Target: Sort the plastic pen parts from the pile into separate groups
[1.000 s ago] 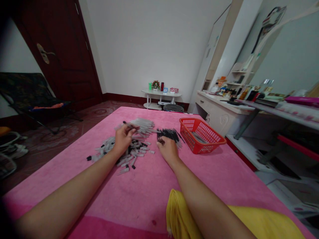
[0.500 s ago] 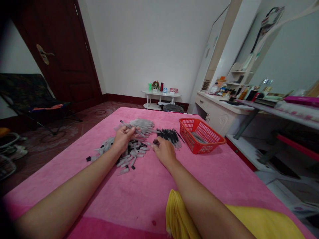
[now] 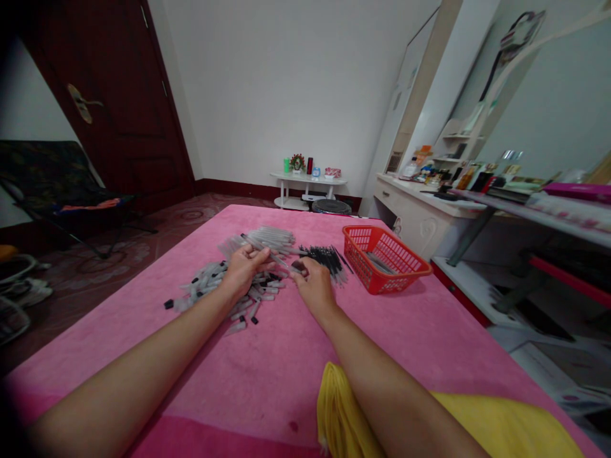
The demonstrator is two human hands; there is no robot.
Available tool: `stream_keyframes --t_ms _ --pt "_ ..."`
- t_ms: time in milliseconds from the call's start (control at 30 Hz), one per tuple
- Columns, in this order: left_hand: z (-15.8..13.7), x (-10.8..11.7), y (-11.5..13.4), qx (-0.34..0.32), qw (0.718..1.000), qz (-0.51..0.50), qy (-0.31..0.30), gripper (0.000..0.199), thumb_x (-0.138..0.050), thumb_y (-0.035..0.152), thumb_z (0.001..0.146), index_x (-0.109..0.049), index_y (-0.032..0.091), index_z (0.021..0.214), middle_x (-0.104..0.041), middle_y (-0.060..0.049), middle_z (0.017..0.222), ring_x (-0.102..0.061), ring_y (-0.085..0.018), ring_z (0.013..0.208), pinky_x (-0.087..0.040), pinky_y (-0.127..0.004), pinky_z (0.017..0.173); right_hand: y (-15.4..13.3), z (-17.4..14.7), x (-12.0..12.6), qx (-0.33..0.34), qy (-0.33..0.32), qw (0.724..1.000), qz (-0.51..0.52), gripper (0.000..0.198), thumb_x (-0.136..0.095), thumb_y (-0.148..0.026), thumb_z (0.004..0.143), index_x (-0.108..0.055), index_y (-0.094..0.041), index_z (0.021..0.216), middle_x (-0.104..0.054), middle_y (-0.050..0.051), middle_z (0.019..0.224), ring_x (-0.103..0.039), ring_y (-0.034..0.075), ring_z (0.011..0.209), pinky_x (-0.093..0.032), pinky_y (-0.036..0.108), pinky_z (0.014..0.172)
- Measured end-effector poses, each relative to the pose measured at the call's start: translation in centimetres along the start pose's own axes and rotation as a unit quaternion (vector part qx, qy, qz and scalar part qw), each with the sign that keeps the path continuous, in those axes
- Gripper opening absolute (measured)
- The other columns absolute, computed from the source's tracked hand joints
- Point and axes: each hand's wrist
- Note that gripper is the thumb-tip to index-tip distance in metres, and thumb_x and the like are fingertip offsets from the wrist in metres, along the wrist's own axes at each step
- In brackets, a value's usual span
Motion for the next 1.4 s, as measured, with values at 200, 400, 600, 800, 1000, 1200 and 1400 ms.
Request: stream_keyframes --t_ms 200,400,600,800,1000,1200,1400 --pt "-0.2 -0.5 0.4 0.013 1.000 0.014 0.022 0.047 -0.082 0.042 0.051 -0.057 0.012 0.078 -0.067 -0.003 0.070 -0.064 -0.015 0.059 -0.057 -0.029 0.057 -0.7 0.0 0.4 0.026 0.008 1.000 -0.006 0.013 -0.057 -0.024 0.075 -0.066 -0.017 0.081 -0.066 0.004 0.077 -0.056 0.015 0.067 -0.041 0.025 0.062" --pt "-0.1 -0.4 0.0 0.021 0.999 0.003 0.024 0.046 -0.082 0.041 0.054 -0.057 0.013 0.080 -0.066 -0.001 0.067 -0.065 -0.014 0.059 -0.057 -0.027 0.058 -0.7 0.1 0.6 0.035 0.032 0.999 0.008 0.013 -0.057 -0.023 0.075 -0.066 -0.016 0.082 -0.067 0.004 0.078 -0.057 0.016 0.068 -0.043 0.026 0.064" --pt "0.0 -0.6 0.1 0.029 0.999 -0.002 0.035 0.048 -0.082 0.041 0.052 -0.055 0.013 0.078 -0.066 -0.002 0.065 -0.066 -0.015 0.057 -0.057 -0.025 0.055 -1.0 0.1 0.6 0.038 0.048 0.998 0.013 0.013 -0.059 -0.024 0.075 -0.067 -0.016 0.081 -0.067 0.004 0.078 -0.057 0.016 0.067 -0.043 0.026 0.063" --pt "-0.1 -0.8 0.3 0.035 0.999 -0.012 0.036 0.045 -0.083 0.038 0.054 -0.054 0.013 0.078 -0.067 -0.002 0.065 -0.067 -0.015 0.059 -0.057 -0.024 0.056 -0.9 0.1 0.6 0.030 0.048 0.998 0.011 0.013 -0.060 -0.024 0.074 -0.067 -0.017 0.082 -0.068 0.004 0.079 -0.057 0.015 0.066 -0.043 0.026 0.063" --pt "-0.5 -1.4 0.1 0.072 0.997 -0.030 0.025 0.041 -0.083 0.032 0.055 -0.055 0.012 0.076 -0.068 -0.004 0.063 -0.067 -0.016 0.057 -0.058 -0.024 0.057 -1.0 0.1 0.7 0.033 0.058 0.998 0.015 0.012 -0.060 -0.024 0.074 -0.067 -0.017 0.082 -0.068 0.004 0.077 -0.058 0.015 0.064 -0.044 0.026 0.062" --pt "-0.7 -1.5 -0.1 0.097 0.994 -0.044 0.005 0.036 -0.083 0.032 0.056 -0.059 0.011 0.073 -0.067 -0.003 0.062 -0.067 -0.015 0.059 -0.056 -0.022 0.057 -1.8 0.0 1.0 -0.017 0.060 0.996 0.064 0.010 -0.060 -0.023 0.071 -0.066 -0.017 0.075 -0.067 0.003 0.071 -0.059 0.016 0.060 -0.046 0.025 0.056" --pt "-1.3 -1.7 0.2 0.073 0.996 -0.056 -0.012 0.039 -0.085 0.034 0.049 -0.059 0.013 0.068 -0.067 -0.002 0.064 -0.065 -0.015 0.059 -0.055 -0.024 0.059 -2.5 0.2 1.1 -0.124 0.049 0.971 0.199 0.011 -0.064 -0.025 0.065 -0.062 -0.016 0.071 -0.063 0.000 0.060 -0.057 0.014 0.049 -0.045 0.024 0.046"
Point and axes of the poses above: each hand's wrist, its own z-axis towards the middle knuckle, its own x-axis out of the back of the hand, y = z × x
